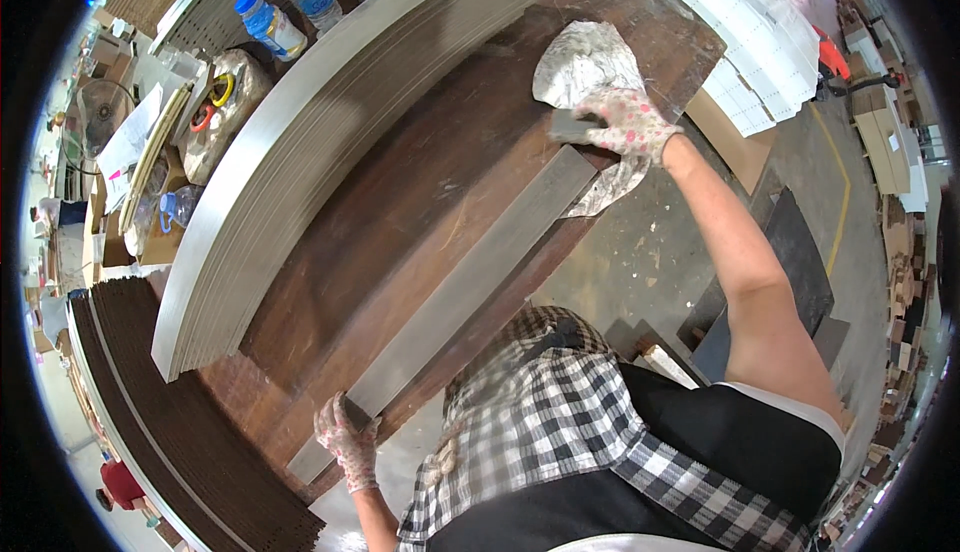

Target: The person sands the edges and surfaces of long wooden boards by hand using a sanding block. The person wipes the boards with a cloth between sanding actions and moves finished pieces onto a stack.

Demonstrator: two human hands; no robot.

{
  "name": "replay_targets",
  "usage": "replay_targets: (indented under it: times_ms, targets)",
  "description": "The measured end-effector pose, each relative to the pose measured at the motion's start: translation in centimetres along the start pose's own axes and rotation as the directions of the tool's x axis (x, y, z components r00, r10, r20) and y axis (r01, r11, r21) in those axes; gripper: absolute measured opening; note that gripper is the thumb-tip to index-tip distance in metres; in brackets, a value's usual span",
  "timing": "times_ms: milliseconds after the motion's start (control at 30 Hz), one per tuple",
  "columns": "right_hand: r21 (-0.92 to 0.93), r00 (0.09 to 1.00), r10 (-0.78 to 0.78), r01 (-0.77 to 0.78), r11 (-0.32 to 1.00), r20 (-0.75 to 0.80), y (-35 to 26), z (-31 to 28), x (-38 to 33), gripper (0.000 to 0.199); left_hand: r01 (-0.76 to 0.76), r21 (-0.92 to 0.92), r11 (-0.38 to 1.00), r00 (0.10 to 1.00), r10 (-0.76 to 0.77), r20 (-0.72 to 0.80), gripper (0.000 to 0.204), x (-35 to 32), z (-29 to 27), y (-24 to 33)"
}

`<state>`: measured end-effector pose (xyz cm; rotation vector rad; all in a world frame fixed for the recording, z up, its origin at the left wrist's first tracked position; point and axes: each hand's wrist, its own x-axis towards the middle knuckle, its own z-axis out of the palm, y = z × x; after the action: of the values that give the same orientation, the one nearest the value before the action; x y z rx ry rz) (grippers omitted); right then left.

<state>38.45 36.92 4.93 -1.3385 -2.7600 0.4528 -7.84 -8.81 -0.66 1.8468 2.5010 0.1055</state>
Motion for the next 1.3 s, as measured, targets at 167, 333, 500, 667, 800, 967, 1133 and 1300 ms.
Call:
replay_targets:
  times_ms: [167, 333, 500, 667, 800, 967, 1133, 1300]
  targets:
    - [0.115, 0.999, 0.037, -0.041, 0.993, 0.036, -0.2, 0.9, -0.1, 0.037, 0.01, 0.029, 1.0, 1.0, -0.011, 0.015, 0.084, -0.3, 0.4, -0.9]
    - [0.509, 0.975, 0.199, -0.121, 0.852, -0.101, 2.0, 1.1, -1.8, 0.04, -0.044, 0.06, 0.997, 0.999, 0.045, -0.006, 0.085, 0.1, 0.8, -1.9]
    - [0.357, 0.941, 0.242, -0.148, 0.922, -0.236, 3.4, 4.7, -3.1, 0.058, -0.025, 0.045, 0.999, 1.0, 0.026, -0.005, 0.083, 1.1, 0.5, -2.0]
    - [0.136, 0.839, 0.229, -0.185, 0.973, -0.494, 10.9, 3.9, -1.6, 0.059, 0.026, 0.056, 0.998, 0.999, -0.029, 0.046, 0.083, 1.8, 0.0, -2.0]
    - [0.187, 0.811, 0.245, -0.169, 0.968, -0.531, 2.7, 2.5, -2.6, 0.052, -0.063, 0.117, 0.991, 0.998, 0.062, 0.01, 0.088, 0.9, -0.2, -2.1]
    - [0.398, 0.757, 0.285, -0.036, 0.917, -0.588, -3.6, 8.6, -6.2, 0.044, -0.072, 0.121, 0.99, 0.997, 0.071, 0.013, 0.088, 1.3, -0.6, -2.5]
    - [0.374, 0.699, 0.274, -0.01, 0.927, -0.661, -7.3, 12.6, -8.6, 0.046, -0.077, 0.134, 0.988, 0.995, 0.068, 0.07, 0.085, 1.7, -0.9, -2.3]
    - [0.395, 0.701, 0.221, 0.094, 0.914, -0.678, -8.5, 12.1, -8.2, 0.046, -0.133, 0.119, 0.984, 0.989, 0.124, 0.082, 0.083, 1.9, -1.2, -2.8]
